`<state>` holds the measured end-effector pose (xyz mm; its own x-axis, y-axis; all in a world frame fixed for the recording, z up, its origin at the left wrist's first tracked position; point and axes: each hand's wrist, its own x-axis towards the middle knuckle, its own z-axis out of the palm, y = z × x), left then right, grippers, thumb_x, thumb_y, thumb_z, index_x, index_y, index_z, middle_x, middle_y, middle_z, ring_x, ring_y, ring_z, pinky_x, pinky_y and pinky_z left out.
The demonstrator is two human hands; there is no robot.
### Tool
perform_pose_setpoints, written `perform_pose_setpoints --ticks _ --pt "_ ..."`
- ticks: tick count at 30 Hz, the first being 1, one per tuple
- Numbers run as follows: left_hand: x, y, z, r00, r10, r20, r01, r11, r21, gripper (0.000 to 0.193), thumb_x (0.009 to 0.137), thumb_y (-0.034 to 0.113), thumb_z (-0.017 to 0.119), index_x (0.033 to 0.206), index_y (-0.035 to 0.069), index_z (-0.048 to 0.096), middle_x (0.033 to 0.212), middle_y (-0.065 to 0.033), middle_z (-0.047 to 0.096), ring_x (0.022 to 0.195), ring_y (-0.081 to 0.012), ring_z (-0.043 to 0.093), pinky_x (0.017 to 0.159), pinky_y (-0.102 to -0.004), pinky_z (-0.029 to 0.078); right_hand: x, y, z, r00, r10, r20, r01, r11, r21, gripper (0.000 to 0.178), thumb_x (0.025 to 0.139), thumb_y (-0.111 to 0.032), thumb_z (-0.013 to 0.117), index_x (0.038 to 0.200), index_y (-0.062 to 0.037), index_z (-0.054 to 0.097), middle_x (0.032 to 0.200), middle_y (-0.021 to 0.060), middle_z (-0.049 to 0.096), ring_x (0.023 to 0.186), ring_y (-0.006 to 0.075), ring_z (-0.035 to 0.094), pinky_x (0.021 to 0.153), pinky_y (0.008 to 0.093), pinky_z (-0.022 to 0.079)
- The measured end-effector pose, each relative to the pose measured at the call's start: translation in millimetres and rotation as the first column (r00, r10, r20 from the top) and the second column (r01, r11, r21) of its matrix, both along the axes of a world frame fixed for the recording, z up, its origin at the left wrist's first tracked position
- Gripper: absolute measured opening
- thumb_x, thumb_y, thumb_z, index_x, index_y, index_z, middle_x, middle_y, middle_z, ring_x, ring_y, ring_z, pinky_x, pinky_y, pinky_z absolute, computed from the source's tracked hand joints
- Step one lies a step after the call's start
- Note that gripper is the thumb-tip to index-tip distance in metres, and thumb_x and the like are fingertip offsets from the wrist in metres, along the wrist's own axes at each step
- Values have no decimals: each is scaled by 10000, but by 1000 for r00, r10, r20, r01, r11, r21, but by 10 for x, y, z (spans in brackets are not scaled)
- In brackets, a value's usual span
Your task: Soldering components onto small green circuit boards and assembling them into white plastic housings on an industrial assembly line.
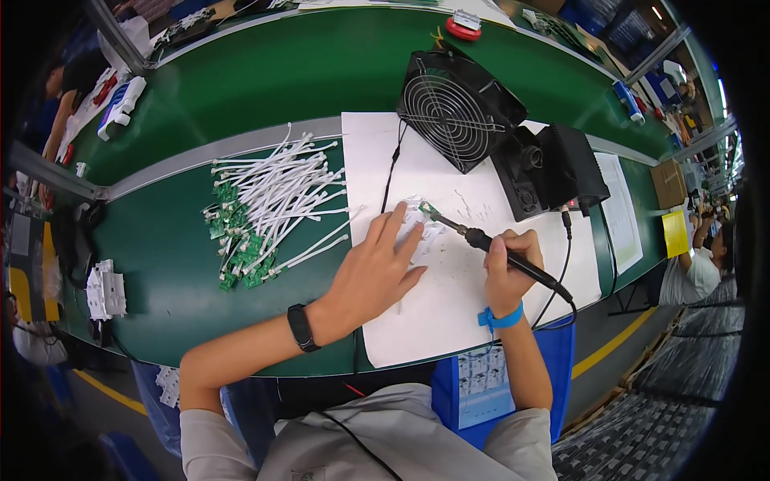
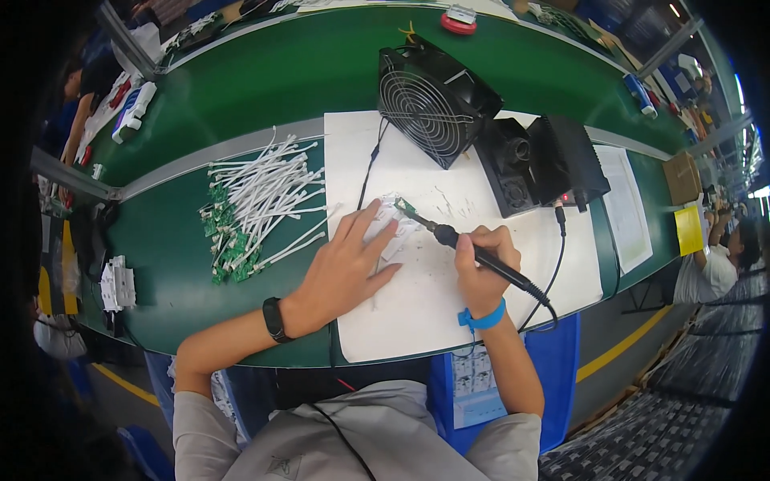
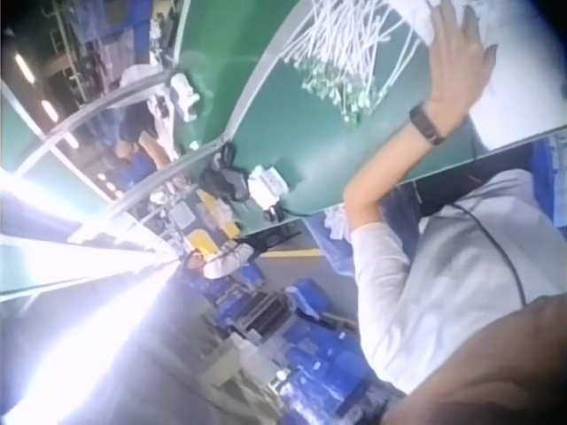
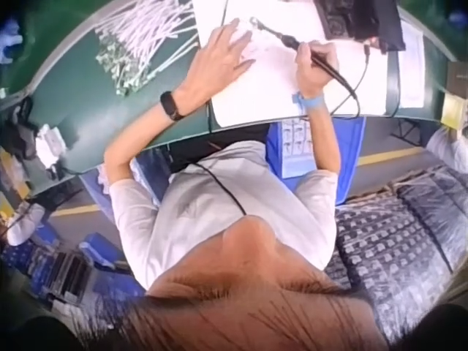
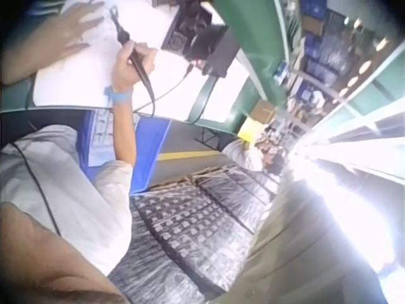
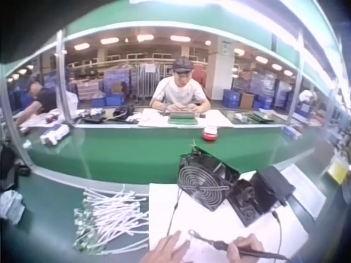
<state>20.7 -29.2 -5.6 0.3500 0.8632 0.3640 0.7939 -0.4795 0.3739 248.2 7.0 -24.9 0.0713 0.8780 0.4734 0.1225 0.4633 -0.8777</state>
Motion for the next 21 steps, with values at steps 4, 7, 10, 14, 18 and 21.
perform_pose_setpoints --ticks 4,7,10,14,18,21 --pt "-19 -58 -96 999 13 -36 -13 1000 9 504 931 275 712 1295 -64 628 1432 -314 498 1308 -394 506 866 -368 609 -58 5 16 998 40 40 -38 998 -53 230 911 24 694 821 -11 485 659 102 621 574 87 554 539 225 419" --pt "-21 -61 -124 999 13 -46 -12 1000 14 490 952 276 692 1292 -70 625 1423 -321 503 1315 -390 505 871 -361 607 -58 6 14 997 45 65 -42 998 -49 232 919 17 694 819 -8 487 662 105 631 565 91 566 530 227 427" --pt "-29 -46 -133 999 1 -41 -1 1000 1 497 958 282 685 1287 -85 621 1418 -335 506 1313 -390 507 890 -357 601 -65 -5 31 997 45 69 -40 997 -73 228 927 7 692 826 -7 488 652 99 628 546 94 567 522 225 430" --pt "-19 -28 -152 999 35 -22 -34 997 65 530 871 279 785 1268 -41 645 1406 -272 546 1221 -369 584 874 -383 590 -139 -62 96 996 22 90 -14 996 -90 218 938 -9 683 837 -7 490 644 97 623 536 94 568 515 226 428" --pt "3 -24 -140 998 45 -50 -41 996 77 527 873 292 782 1255 -46 651 1399 -277 551 1213 -359 593 834 -357 604 -161 -165 57 974 -19 225 31 998 -50 214 950 -23 669 843 -15 484 636 81 600 532 81 505 520 237 389" --pt "-2 -25 -144 996 49 -70 -44 996 83 522 876 293 779 1250 -50 653 1398 -286 550 1215 -359 594 826 -354 608 -197 -159 50 985 -43 167 58 995 -86 243 961 -48 663 825 -24 463 619 69 575 534 75 468 511 244 368"
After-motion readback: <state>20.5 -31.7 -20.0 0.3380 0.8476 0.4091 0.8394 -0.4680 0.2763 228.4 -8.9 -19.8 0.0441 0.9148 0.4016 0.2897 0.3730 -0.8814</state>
